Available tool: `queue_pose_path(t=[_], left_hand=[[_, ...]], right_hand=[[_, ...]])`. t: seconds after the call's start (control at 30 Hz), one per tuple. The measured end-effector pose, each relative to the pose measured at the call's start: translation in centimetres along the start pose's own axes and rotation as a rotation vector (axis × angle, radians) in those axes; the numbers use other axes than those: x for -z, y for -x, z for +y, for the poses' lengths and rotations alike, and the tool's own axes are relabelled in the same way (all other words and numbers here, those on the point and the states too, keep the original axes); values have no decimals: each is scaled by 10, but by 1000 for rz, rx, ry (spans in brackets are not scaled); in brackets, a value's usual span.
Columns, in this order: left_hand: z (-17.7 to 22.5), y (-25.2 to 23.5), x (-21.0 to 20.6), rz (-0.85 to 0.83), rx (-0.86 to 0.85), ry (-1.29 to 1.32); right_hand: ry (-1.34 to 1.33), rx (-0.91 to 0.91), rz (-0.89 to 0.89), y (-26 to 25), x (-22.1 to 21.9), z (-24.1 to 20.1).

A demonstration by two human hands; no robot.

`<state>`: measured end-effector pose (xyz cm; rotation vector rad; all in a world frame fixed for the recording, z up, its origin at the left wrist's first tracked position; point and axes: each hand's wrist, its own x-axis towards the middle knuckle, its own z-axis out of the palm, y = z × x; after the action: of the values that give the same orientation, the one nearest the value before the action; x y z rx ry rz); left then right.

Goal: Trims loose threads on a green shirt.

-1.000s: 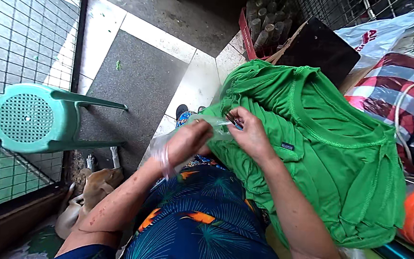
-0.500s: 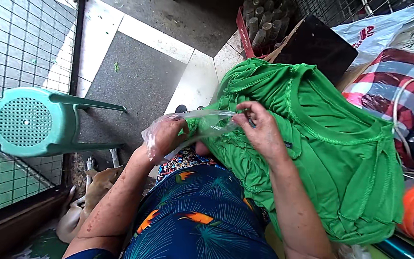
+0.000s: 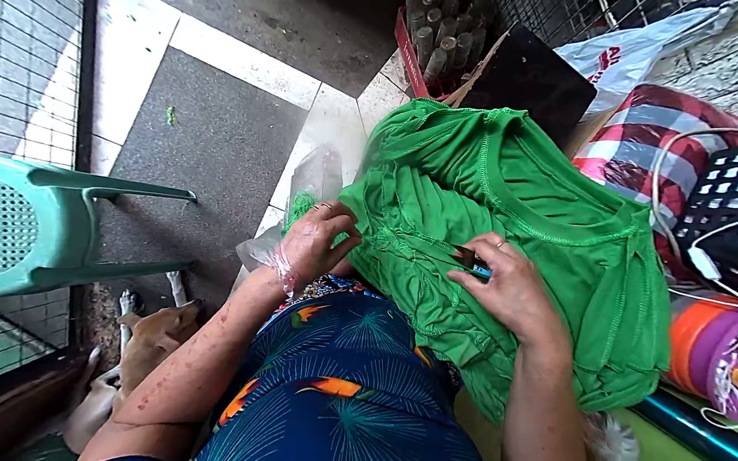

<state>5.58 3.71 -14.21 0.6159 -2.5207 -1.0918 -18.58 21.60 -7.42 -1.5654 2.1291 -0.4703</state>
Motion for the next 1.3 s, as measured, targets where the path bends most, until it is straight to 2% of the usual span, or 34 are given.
queue_pose_path(t=[0.17,0.33,0.43,0.53,0.63,0.73,0.87,0.97,1.17,1.23,1.3], left_hand=[[17,-18,-42,-11,-71,170],[38,-38,-70,194,-3,116],[45,-65,-76,283,5,65],[42,-80,-77,270,15,107],[27,-72,-79,195,3,289],[8,-60,-82,146,89,487],[8,-55,-74,93,181,562],[8,-60,-80,137,186,468],[22,-64,-68,326,-41,318],[29,-71,-65,257,-87,243],[30,-81,-69,101,-88,171]], right_hand=[[83,13,33,-5,-5,-5],[10,110,155,-3,6,-8],[-22,62,229,-8,22,-14],[-86,-139,245,-22,25,-2],[-194,-309,221,-29,10,22],[-235,-272,219,-28,3,26],[-260,-250,205,-29,-1,26],[-176,-238,204,-33,-6,24],[-79,-208,142,-36,-7,21],[-71,-212,137,-36,-7,21],[-64,-221,133,-36,-7,20]])
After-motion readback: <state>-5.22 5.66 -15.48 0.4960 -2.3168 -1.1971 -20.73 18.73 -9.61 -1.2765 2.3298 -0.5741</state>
